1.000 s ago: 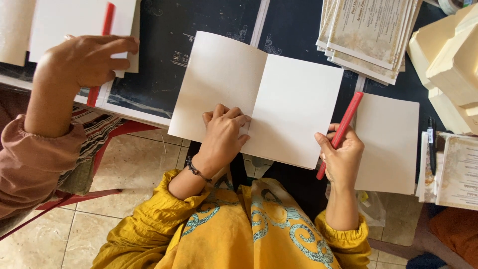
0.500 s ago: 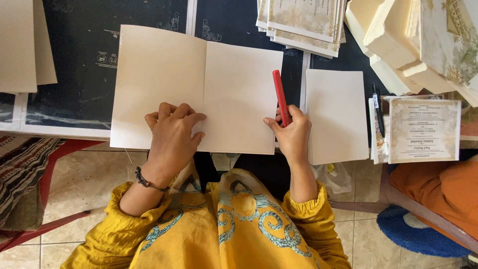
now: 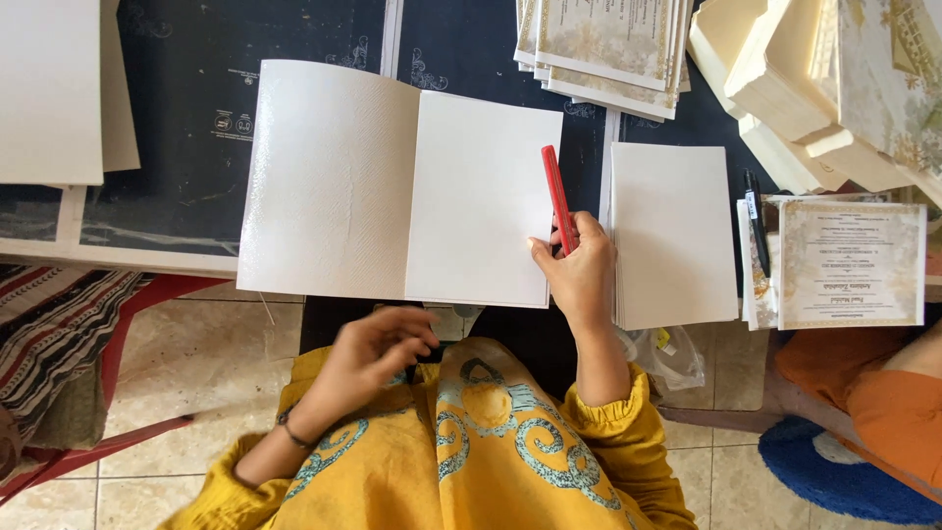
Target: Assembling wedding or event invitations by folding covers and inserting printed sheets.
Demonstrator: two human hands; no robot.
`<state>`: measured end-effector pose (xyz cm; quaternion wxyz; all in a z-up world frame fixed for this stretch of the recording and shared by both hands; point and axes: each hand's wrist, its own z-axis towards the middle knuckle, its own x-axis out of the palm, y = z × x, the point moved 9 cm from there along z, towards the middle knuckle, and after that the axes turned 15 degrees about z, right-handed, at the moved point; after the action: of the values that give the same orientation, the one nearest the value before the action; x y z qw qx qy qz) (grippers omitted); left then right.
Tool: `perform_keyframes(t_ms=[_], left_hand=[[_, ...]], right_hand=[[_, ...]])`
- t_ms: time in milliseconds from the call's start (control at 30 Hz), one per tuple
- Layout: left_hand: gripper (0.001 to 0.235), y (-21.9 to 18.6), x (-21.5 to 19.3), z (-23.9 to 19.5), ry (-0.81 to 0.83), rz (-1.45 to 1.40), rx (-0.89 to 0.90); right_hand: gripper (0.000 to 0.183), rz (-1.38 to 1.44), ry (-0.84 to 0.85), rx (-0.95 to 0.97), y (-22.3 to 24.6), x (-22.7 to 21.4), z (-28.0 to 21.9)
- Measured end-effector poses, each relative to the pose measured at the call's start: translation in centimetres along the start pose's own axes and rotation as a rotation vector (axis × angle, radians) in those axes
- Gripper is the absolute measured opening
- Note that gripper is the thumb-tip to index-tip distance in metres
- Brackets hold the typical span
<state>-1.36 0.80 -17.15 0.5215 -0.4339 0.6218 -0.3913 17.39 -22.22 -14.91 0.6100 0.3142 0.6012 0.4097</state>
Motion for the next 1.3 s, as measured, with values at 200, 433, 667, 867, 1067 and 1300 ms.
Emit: perform_keyframes(t_ms=[200,433,667,867,1067,1300], left_hand=[[0.064,7.0,-6.5,-3.3,-0.519,-0.875,-0.025],[0.047,-0.9,-5.9,6.3,-0.379,-0.317,0.179],[0.043,-5.5,-0.6,8.0,-0.111,0.807,0.322],[0.06,-5.7,1.0,6.4,-0.142,0.794,0.526],[0.047,-7.0,4.4,2.4,-0.192,0.808,0.699],[0.045,-5.9,5.2,1.5,-0.111,0.819,0.708]], right_hand=[[0.029,-0.037,0.044,-0.019,1.9,0.7,0.1],[0.016,0.032,0.055,0.037,0.5,2.6,0.9],[0.034,0.16,0.081,0.127,1.2,-0.5,0.1],[0.072,-0.006,0.172,0.061,2.1,0.8,-1.6],[0.033,0.252,0.139,0.039,0.7,-1.4,0.9],[0.04,-0.125,0.102,-0.383,8.4,0.7,0.8]])
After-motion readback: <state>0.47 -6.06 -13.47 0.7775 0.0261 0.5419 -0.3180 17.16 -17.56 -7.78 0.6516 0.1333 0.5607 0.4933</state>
